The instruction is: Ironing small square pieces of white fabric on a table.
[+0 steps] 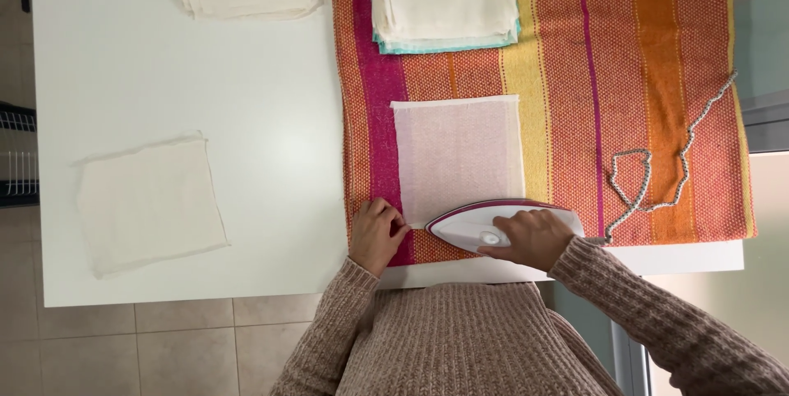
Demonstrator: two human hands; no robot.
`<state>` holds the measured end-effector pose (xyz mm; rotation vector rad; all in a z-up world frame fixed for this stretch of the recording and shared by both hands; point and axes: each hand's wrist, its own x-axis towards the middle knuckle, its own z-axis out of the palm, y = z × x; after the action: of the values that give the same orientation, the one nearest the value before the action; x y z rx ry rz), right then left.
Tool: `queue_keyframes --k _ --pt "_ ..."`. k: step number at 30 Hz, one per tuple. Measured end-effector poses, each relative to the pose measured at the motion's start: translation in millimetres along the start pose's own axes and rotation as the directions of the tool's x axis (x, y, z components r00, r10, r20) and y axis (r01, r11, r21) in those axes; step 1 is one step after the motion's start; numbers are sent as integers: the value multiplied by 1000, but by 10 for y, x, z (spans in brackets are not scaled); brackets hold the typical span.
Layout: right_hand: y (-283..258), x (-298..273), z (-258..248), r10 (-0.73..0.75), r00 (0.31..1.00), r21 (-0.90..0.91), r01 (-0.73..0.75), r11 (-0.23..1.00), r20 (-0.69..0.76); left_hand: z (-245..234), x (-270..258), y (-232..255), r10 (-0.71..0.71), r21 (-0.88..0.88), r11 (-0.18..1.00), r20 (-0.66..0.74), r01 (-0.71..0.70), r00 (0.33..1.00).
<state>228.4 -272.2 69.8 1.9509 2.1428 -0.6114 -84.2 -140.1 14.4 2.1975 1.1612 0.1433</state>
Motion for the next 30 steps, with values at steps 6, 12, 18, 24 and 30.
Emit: queue_keyframes --k 6,12,18,24,30 --pt "-295 167 -136 -58 998 13 58 998 -38 -223 -84 51 5 -67 998 -14 -6 1000" --pt "-519 329 -266 -71 997 26 70 997 41 -621 -322 121 32 -149 987 -226 -67 974" --pt "-637 403 -373 -73 995 9 73 997 65 -293 -488 -89 137 -19 987 -431 -160 892" --pt "-613 421 -346 -64 995 31 62 998 75 -255 -459 -133 180 18 980 -477 -196 860" --pt "-559 381 -204 -19 998 18 18 1000 62 -232 -466 -142 168 29 984 -465 -175 870"
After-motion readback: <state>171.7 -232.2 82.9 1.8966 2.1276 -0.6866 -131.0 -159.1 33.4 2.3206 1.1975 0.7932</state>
